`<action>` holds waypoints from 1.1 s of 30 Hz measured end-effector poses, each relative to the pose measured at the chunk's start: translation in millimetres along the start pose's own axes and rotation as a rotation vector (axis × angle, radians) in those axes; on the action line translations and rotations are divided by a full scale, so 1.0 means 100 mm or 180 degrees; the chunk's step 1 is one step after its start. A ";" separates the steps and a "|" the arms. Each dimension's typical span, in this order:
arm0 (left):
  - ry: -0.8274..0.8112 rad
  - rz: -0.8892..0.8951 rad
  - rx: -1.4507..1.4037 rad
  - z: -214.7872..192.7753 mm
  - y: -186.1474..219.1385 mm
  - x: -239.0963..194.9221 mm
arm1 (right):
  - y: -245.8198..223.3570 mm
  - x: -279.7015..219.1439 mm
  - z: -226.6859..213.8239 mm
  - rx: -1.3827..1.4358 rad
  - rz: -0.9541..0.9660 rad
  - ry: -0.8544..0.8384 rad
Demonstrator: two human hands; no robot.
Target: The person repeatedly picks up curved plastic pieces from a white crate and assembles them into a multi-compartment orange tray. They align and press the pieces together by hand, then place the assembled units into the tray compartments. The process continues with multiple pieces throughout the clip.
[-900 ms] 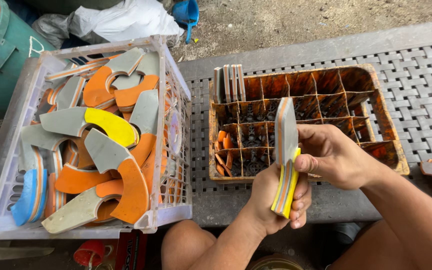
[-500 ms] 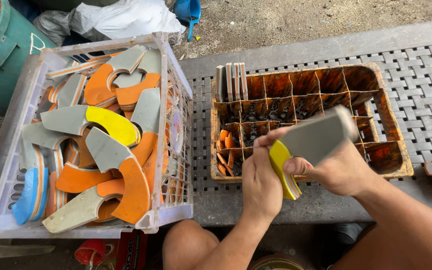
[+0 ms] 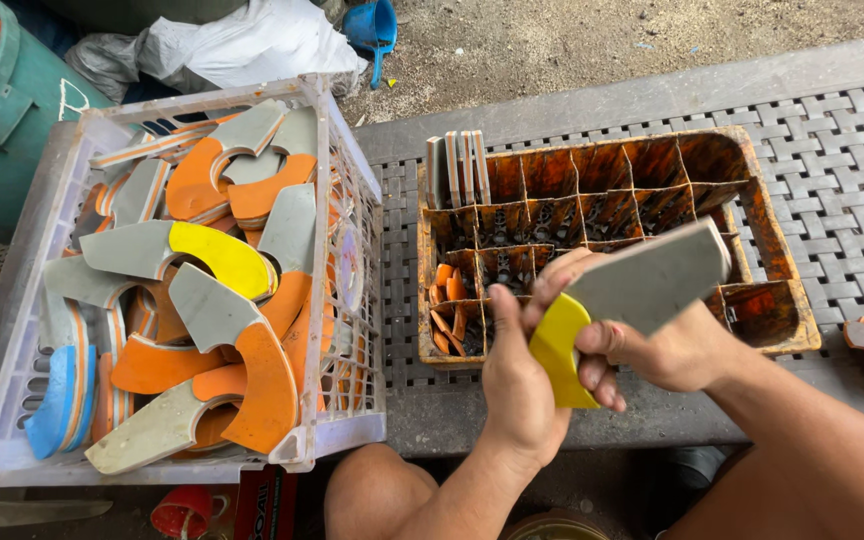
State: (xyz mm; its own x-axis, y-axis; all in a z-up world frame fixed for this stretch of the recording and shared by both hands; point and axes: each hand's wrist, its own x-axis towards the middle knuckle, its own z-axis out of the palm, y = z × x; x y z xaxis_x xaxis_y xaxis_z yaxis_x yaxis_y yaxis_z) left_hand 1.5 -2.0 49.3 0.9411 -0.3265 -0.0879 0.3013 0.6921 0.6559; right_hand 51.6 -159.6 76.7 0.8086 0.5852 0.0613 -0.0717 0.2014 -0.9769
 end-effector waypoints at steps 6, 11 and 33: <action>0.0767 0.1938 0.3010 0.01 0.09 0.05 | 0.24 0.06 0.10 0.0035 0.0249 0.0564; -0.0091 0.1060 0.2090 -0.06 0.23 0.05 | 0.20 0.02 -0.07 0.1037 0.0059 -0.0011; 0.0374 0.1973 0.3906 -0.01 0.14 0.07 | 0.15 -0.03 0.01 0.0183 0.0437 0.0908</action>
State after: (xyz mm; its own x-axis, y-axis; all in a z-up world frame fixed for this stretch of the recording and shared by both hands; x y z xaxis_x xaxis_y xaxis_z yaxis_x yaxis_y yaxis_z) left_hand 12.7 6.3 56.9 0.8963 -0.0781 0.4365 -0.4370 -0.3225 0.8397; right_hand 47.2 -157.8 62.4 0.9197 0.3676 -0.1381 -0.2177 0.1847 -0.9584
